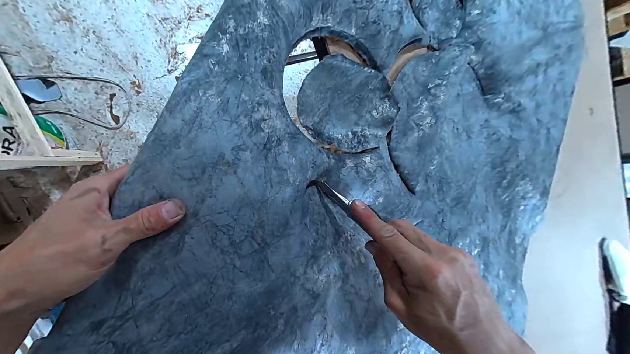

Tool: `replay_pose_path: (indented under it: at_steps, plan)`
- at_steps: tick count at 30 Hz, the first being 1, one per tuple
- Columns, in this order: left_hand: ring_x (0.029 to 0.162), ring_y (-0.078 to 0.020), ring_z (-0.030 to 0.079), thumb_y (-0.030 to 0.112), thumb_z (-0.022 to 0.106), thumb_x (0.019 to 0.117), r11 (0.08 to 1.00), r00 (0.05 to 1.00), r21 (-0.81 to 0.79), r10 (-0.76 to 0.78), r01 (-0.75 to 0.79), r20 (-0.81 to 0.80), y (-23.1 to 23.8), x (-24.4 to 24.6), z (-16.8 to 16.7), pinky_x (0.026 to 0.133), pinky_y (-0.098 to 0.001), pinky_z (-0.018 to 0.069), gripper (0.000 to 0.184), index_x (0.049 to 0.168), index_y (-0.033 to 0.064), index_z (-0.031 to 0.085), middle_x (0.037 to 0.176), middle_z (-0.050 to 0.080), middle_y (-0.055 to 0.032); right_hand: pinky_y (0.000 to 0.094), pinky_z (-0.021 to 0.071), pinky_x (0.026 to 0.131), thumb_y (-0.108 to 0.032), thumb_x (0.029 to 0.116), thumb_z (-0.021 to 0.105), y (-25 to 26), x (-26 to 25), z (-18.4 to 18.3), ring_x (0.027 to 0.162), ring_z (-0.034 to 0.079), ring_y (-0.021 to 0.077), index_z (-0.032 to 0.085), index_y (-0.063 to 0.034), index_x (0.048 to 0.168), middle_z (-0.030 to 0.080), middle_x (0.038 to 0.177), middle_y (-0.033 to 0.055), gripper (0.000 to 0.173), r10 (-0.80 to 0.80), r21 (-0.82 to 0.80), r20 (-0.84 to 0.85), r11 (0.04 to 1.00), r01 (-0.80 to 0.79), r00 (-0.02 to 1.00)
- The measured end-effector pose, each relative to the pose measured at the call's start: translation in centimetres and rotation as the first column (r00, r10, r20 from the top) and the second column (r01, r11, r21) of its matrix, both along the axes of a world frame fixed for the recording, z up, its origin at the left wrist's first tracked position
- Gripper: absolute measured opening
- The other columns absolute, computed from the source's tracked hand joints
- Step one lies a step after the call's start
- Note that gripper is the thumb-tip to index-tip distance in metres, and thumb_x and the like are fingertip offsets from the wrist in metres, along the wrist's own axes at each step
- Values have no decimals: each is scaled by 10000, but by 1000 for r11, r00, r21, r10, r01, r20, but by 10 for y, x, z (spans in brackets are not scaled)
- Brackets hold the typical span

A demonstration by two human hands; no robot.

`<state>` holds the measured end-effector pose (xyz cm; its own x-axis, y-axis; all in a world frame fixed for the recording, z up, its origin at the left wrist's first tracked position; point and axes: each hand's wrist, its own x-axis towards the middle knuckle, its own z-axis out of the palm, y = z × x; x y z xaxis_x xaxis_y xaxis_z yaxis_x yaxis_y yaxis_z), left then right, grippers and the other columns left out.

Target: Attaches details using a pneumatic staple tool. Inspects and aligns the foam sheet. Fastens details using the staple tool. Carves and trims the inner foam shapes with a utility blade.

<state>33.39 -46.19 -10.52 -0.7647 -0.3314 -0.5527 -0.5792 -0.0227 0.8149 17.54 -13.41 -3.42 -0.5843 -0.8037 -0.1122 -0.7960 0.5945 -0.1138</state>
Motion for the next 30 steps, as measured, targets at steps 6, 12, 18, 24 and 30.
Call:
replay_pose_path:
  at_steps: [6,12,18,24,30]
  plan:
    - [717,-96,740,436,748,842,1000,1000,6,13,-13,17,0,0,0,594,-289,633,381,1146,215,692,867,759,35,322,410,399,-183,985,463,-5,-1,4,502,534,135,607,-192,1458,640,803,21,495,12,39,1,999,-12,1000]
    - [741,-93,742,476,745,853,1000,1000,-7,2,-2,7,-1,2,-3,617,-305,636,391,1151,228,691,886,761,44,305,391,402,-196,973,449,-11,-12,16,486,502,114,617,-195,1449,587,717,-13,505,63,88,27,994,-65,998]
    - [728,-117,743,393,752,878,1000,1000,-6,15,-15,21,1,2,0,617,-329,640,332,1143,205,683,871,759,23,331,421,403,-216,974,442,-15,-15,21,485,522,129,615,-197,1447,610,729,-14,505,71,142,55,987,-79,996]
    - [703,-109,738,385,743,885,1000,1000,-8,14,-14,23,1,2,0,590,-309,633,310,1133,207,689,854,757,29,330,411,404,-230,971,439,-21,-22,25,471,506,128,619,-198,1442,580,682,-26,506,93,173,77,979,-105,993]
    - [697,-105,740,366,742,894,1000,1000,13,16,-16,-5,2,2,0,584,-296,633,285,1125,205,694,854,761,26,343,415,403,-225,961,448,-21,-23,24,472,515,142,609,-224,1451,576,678,-24,516,107,220,82,968,-123,991]
